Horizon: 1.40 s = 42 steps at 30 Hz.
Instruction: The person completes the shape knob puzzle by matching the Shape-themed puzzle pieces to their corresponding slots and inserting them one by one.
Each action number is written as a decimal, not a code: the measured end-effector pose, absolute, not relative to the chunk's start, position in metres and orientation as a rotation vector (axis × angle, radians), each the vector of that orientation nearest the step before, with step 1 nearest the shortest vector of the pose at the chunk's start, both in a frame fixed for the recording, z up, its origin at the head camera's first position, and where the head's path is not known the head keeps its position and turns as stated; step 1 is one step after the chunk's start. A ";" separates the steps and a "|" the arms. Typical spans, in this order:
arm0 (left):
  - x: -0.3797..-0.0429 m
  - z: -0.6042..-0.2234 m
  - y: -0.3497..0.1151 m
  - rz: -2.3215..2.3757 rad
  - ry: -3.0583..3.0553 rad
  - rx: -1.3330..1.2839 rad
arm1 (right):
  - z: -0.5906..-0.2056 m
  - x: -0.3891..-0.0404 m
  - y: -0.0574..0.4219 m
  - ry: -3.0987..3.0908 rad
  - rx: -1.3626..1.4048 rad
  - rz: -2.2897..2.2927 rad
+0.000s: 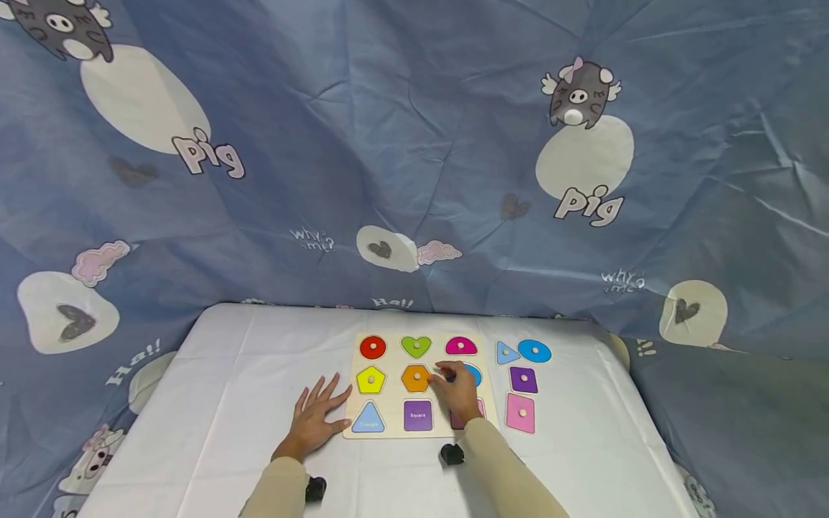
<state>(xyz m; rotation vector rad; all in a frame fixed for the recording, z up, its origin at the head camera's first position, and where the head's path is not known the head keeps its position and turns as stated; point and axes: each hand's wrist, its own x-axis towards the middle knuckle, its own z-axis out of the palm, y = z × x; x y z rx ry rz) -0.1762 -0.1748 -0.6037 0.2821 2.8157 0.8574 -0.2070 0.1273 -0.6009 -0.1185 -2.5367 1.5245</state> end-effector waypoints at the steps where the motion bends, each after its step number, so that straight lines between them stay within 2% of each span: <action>1: -0.177 -0.605 -0.175 0.858 2.817 0.283 | -0.601 -0.207 0.132 -2.519 -0.118 1.502; 9: -0.176 -0.605 -0.176 0.854 2.834 0.279 | -0.593 -0.210 0.170 -2.387 -0.226 1.452; 17: -0.174 -0.604 -0.173 0.858 2.827 0.290 | -0.585 -0.216 0.209 -2.353 -0.445 1.441; 29: -0.176 -0.604 -0.174 0.862 2.837 0.295 | -0.591 -0.221 0.260 -2.290 -0.615 1.366; 42: -0.176 -0.605 -0.173 0.863 2.841 0.279 | -0.600 -0.230 0.296 -2.360 -0.925 1.265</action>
